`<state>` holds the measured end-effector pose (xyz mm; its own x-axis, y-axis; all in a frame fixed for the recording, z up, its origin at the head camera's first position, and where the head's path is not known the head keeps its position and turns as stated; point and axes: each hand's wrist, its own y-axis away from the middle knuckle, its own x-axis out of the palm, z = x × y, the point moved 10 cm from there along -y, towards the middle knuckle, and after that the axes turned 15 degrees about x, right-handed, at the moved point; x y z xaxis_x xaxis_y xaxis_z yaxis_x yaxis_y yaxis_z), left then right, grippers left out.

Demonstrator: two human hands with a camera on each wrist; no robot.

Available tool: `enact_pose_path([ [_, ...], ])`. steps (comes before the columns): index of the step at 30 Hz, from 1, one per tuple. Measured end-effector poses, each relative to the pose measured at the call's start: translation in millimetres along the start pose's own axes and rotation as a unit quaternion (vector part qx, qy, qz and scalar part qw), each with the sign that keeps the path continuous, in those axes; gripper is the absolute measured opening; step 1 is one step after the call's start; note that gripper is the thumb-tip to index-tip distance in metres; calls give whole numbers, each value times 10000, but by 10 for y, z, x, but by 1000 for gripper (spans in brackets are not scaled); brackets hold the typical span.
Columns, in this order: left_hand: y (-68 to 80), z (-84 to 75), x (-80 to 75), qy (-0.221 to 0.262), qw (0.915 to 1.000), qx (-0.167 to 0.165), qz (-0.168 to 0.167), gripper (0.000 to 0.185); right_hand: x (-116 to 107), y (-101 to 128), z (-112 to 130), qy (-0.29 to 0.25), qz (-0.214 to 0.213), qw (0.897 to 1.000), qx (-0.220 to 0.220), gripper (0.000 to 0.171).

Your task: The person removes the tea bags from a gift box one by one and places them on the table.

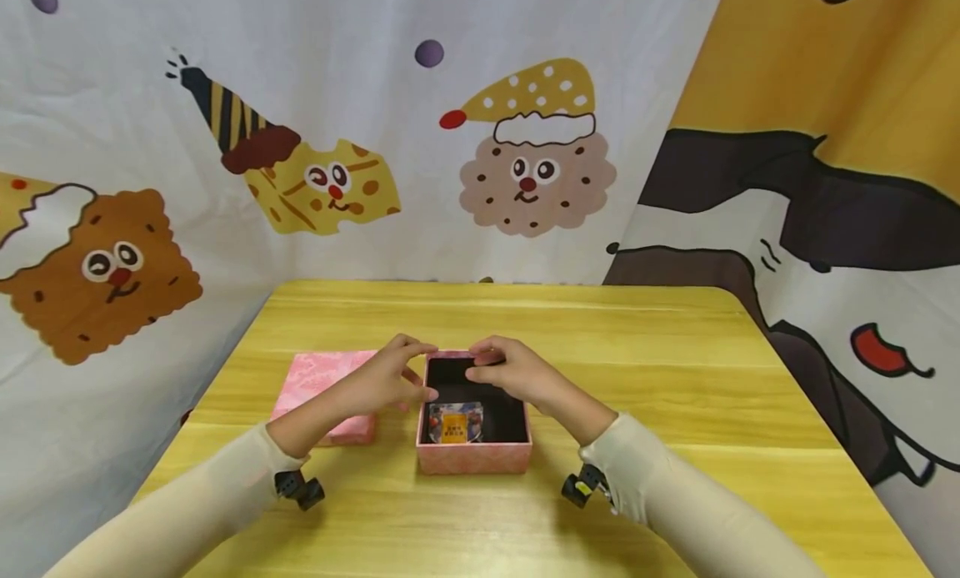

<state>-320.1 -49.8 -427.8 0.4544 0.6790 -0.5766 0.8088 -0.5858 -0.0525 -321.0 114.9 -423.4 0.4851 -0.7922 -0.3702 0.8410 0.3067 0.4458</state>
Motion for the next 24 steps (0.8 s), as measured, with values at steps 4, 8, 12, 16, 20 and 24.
enact_pose_path([
  [4, 13, -4, 19, -411, 9990, 149, -19, 80, 2, -6, 12, 100, -42, 9999, -74, 46],
  [8, 32, 0, 27, -376, 9988, 258, -155, 79, 7, 1, 29, 178, -54, 9997, -130, 48],
  [12, 54, 21, 44, -57, 9990, 295, -316, 76, 36, 6, 28, 186, -14, 9998, -88, 48],
  [16, 70, 50, 61, 273, 9982, 327, -415, 75, 107, -6, 17, 90, 119, 9999, -14, 48],
  [20, 73, 74, 69, 392, 9975, 383, -438, 75, 188, -44, -12, 125, 147, 9998, 84, 50],
  [24, 71, 87, 74, 404, 9974, 398, -438, 74, 284, -111, -56, 343, 137, 9993, 113, 51],
])
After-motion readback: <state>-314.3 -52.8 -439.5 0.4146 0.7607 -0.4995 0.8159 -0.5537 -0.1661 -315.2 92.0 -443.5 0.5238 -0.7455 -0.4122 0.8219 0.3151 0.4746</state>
